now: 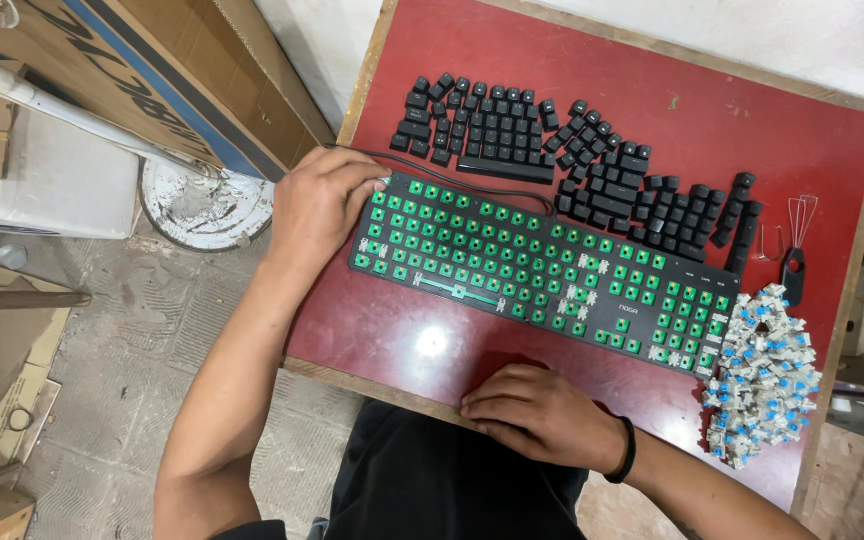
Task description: The person inserts blue and white mechanical switches into the green PCB of a keyboard one by one. The person picks switches from a pile on the table and presses them into place on the board. Keycaps are visible nearby but are not handled during the clip.
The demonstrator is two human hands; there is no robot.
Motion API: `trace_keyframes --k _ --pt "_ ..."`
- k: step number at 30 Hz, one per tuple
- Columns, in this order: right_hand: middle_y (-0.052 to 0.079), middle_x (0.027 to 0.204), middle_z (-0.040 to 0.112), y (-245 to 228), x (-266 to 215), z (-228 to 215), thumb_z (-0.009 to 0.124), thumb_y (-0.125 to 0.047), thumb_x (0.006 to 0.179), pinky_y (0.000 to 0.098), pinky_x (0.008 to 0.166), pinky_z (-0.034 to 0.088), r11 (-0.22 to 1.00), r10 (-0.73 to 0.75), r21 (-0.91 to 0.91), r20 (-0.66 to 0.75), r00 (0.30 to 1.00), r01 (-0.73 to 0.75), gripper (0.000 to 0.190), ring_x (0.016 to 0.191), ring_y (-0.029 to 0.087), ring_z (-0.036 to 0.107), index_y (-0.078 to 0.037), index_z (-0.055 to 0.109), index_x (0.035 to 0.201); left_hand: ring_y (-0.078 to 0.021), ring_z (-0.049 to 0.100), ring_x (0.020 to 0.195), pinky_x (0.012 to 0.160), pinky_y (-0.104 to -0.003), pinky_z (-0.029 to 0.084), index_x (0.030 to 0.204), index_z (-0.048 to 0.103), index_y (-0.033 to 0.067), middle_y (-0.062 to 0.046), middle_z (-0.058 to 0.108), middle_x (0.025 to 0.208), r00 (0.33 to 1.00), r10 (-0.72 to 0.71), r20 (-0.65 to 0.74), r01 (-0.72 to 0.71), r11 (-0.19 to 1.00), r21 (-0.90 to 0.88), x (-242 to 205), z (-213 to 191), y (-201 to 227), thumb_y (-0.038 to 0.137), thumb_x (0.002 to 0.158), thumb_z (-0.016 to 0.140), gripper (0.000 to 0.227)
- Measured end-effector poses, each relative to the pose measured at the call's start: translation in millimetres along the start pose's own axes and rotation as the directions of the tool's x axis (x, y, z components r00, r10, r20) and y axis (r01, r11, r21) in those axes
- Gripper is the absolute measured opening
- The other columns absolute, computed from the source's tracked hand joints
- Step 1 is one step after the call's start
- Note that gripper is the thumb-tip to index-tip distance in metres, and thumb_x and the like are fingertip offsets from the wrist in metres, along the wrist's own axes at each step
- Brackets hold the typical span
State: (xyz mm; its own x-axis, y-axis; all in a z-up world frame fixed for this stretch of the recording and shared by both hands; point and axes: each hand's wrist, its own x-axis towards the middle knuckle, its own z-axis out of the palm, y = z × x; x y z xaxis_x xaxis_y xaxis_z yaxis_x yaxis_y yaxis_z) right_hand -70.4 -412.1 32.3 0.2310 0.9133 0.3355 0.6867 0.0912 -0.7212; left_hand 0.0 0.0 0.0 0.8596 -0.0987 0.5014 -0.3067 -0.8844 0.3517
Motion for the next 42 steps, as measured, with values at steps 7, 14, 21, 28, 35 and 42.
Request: trace_keyframes --k 7,14,21,28,35,42 --pt "0.009 0.133 0.087 -2.5 3.0 -1.1 0.074 -0.019 0.122 0.0487 0.101 0.066 1.000 0.004 -0.005 0.011 1.000 -0.004 0.020 0.112 0.033 0.082 -0.005 0.082 0.134 -0.0303 0.068 0.111 0.073 -0.054 0.062 0.122 0.096 0.0257 0.008 0.085 0.120 0.970 -0.152 0.191 0.136 0.986 0.099 17.4 -6.7 5.7 0.035 0.116 0.087 0.014" --pt "0.007 0.133 0.088 -1.1 2.9 -0.2 0.073 -0.020 0.122 0.0473 0.100 0.064 1.000 0.018 -0.026 0.013 1.000 -0.017 0.020 0.113 0.032 0.080 -0.007 0.083 0.134 -0.0328 0.063 0.124 0.081 -0.059 0.059 0.126 0.097 0.0385 0.009 0.083 0.127 0.839 -0.350 0.418 0.338 0.935 0.104 44.2 -23.6 -0.2 0.047 0.109 0.093 0.019" --pt "0.008 0.125 0.085 -0.6 3.4 8.1 0.070 -0.021 0.125 0.0474 0.095 0.068 0.999 -0.011 -0.048 -0.099 0.995 0.006 0.019 0.109 0.034 0.082 -0.010 0.085 0.129 -0.0325 0.071 0.112 0.102 -0.045 0.056 0.148 0.093 0.0282 0.002 0.086 0.120 0.933 -0.174 0.314 0.160 0.985 0.070 30.1 -33.4 3.1 0.040 0.105 0.100 0.045" --pt "-0.002 0.130 0.085 13.2 -16.1 30.8 0.064 -0.033 0.128 0.0416 0.104 0.065 0.984 0.000 -0.178 -0.134 0.991 -0.024 0.028 0.114 0.028 0.078 -0.016 0.085 0.134 -0.0325 0.075 0.110 0.103 -0.046 0.058 0.147 0.096 0.0183 0.001 0.087 0.121 0.965 0.085 0.249 -0.075 0.996 -0.050 35.9 -16.6 101.4 0.031 0.120 0.094 0.030" --pt "-0.001 0.120 0.078 23.0 -20.4 45.3 0.057 -0.032 0.128 0.0462 0.106 0.065 0.981 -0.031 -0.192 -0.162 0.986 0.000 0.025 0.110 0.031 0.074 -0.018 0.078 0.129 -0.0294 0.078 0.104 0.090 -0.045 0.064 0.128 0.095 0.0176 0.000 0.090 0.117 0.880 0.358 0.311 -0.289 0.925 -0.248 75.6 45.8 223.6 0.037 0.117 0.087 0.024" --pt "0.001 0.119 0.078 28.8 -19.9 56.8 0.062 -0.030 0.125 0.0490 0.100 0.065 0.979 -0.057 -0.205 -0.176 0.983 0.020 0.023 0.109 0.033 0.073 -0.017 0.080 0.130 -0.0310 0.071 0.104 0.078 -0.050 0.064 0.128 0.093 0.0226 0.004 0.083 0.114 0.784 0.529 0.326 -0.424 0.839 -0.342 112.8 118.0 300.1 0.037 0.119 0.082 0.020"
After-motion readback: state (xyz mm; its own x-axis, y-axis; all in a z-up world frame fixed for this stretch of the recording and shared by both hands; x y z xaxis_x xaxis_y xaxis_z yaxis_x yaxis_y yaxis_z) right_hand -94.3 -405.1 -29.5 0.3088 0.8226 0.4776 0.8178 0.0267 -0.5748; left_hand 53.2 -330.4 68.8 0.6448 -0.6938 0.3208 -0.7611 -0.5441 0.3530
